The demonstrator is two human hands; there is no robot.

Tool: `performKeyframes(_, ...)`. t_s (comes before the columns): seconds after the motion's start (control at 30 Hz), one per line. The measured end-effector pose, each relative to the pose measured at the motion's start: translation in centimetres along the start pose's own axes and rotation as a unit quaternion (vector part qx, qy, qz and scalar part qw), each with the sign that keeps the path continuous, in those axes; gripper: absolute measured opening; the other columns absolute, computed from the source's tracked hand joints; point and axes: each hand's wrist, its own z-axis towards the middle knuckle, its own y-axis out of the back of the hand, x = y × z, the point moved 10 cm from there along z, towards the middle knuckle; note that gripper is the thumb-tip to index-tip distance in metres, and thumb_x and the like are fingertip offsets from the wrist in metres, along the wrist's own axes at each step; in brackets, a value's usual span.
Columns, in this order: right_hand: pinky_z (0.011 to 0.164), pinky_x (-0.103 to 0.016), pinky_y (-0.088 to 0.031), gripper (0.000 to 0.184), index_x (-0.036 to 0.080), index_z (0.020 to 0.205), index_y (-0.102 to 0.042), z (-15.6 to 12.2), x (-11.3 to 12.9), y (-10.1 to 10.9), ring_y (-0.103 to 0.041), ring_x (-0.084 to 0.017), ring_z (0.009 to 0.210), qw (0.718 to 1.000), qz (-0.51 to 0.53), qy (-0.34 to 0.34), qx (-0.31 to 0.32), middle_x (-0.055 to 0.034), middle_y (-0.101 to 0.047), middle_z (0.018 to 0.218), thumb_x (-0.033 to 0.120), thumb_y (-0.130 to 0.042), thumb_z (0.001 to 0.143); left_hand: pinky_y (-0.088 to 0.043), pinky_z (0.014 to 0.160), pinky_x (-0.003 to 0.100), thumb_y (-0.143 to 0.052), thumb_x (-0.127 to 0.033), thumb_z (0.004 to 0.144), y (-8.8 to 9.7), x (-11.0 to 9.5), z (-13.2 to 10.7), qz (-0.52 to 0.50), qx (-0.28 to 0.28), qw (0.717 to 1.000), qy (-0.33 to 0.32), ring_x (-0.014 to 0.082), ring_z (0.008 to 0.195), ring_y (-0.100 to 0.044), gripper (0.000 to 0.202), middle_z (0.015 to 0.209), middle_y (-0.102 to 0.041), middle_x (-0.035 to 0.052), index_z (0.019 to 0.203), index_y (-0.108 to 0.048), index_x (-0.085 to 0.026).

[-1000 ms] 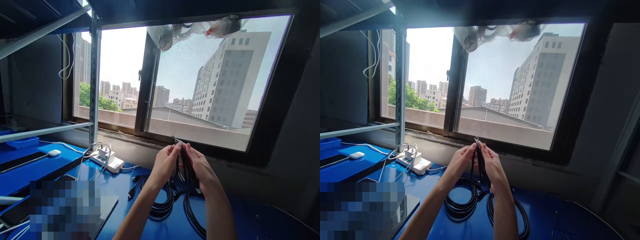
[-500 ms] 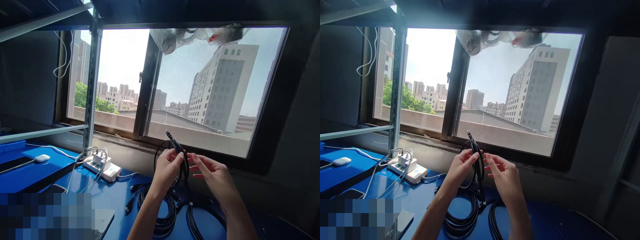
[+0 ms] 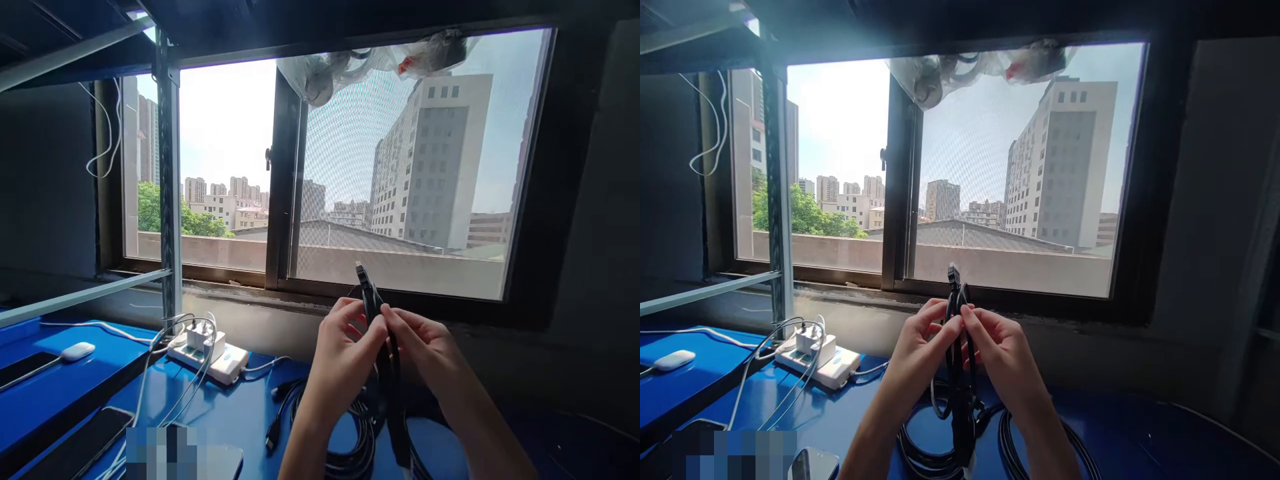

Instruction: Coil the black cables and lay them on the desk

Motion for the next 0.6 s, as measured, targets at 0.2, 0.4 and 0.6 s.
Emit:
performKeyframes(0.2, 0.038, -0.022, -0.045, 0.061, 0.015, 0.071, -0.067, -0.1, 0.6, 1.4, -0.051, -0.009, 0.037, 0.996, 0.029, -0.002, -0.082, -0.0004, -0.063, 0.058, 0.070, -0.075, 0.044, -0.044, 0.064, 0.023, -0.052, -0.033, 0.072, 3.0, 0.3, 0.6, 0.003, -0.087, 0.996, -0.025, 0.0140, 0.072, -0.058, 0.027, 0.086, -0.066, 0.0057, 0.080, -0.071, -0.016)
performKeyframes(0.4, 0.032, -0.021, -0.038, 0.059, 0.016, 0.075, -0.063, -0.6, 1.1, 4.0, -0.046, -0.007, 0.034, 0.976, 0.095, 0.039, -0.191, -0.0003, -0.065, 0.063, 0.067, -0.074, 0.046, -0.040, 0.050, 0.021, -0.062, -0.051, 0.066, 6.4, 1.5, 0.6, -0.063, -0.207, 0.976, -0.003, 0.0111, 0.058, -0.054, 0.038, 0.070, -0.063, 0.0029, 0.075, -0.067, -0.015)
performKeyframes(0.6, 0.033, -0.019, -0.031, 0.058, 0.016, 0.078, -0.065, -0.9, 2.0, 4.1, -0.043, -0.005, 0.032, 0.972, 0.065, 0.091, -0.206, 0.0016, -0.060, 0.060, 0.068, -0.070, 0.053, -0.034, 0.042, 0.019, -0.067, -0.072, 0.056, 7.7, 1.5, -0.7, -0.163, -0.289, 0.943, 0.023, 0.0066, 0.048, -0.045, 0.062, 0.059, -0.054, -0.0017, 0.077, -0.067, -0.014)
